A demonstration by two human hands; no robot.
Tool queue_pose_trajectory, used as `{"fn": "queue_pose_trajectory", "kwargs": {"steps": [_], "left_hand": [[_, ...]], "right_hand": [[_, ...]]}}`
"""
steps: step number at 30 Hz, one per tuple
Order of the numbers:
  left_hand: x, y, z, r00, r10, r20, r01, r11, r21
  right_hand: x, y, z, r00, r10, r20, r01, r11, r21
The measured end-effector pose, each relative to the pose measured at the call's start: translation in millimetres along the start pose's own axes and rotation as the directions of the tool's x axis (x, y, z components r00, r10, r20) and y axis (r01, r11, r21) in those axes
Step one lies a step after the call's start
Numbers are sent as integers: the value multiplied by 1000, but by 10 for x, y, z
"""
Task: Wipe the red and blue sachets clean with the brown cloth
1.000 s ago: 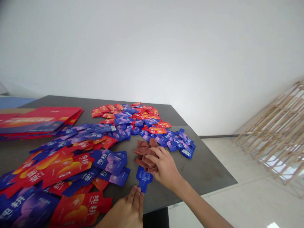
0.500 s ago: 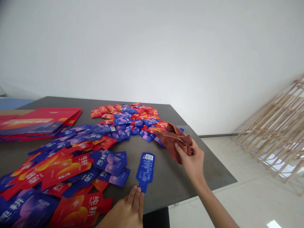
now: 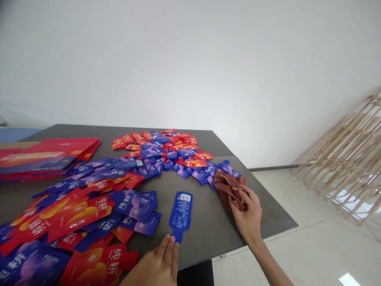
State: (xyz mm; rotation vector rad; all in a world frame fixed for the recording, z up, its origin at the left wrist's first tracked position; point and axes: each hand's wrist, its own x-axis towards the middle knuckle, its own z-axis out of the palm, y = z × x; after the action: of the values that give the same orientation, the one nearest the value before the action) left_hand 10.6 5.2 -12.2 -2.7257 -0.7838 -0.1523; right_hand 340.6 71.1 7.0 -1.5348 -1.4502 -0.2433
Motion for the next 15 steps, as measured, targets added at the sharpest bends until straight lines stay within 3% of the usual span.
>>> {"fn": "queue_pose_trajectory", "kwargs": {"steps": [6,15], "left_hand": [[-21,-4,-10,1000,11,-14,-11,1000,6],[-36,-21,-33,999,31,-18,-31,999,18]], "right_hand": [[-23,53,26,998,9,57,-9,1000,-3],[-60,36,41,992,-82,98,89,994,-70]]}}
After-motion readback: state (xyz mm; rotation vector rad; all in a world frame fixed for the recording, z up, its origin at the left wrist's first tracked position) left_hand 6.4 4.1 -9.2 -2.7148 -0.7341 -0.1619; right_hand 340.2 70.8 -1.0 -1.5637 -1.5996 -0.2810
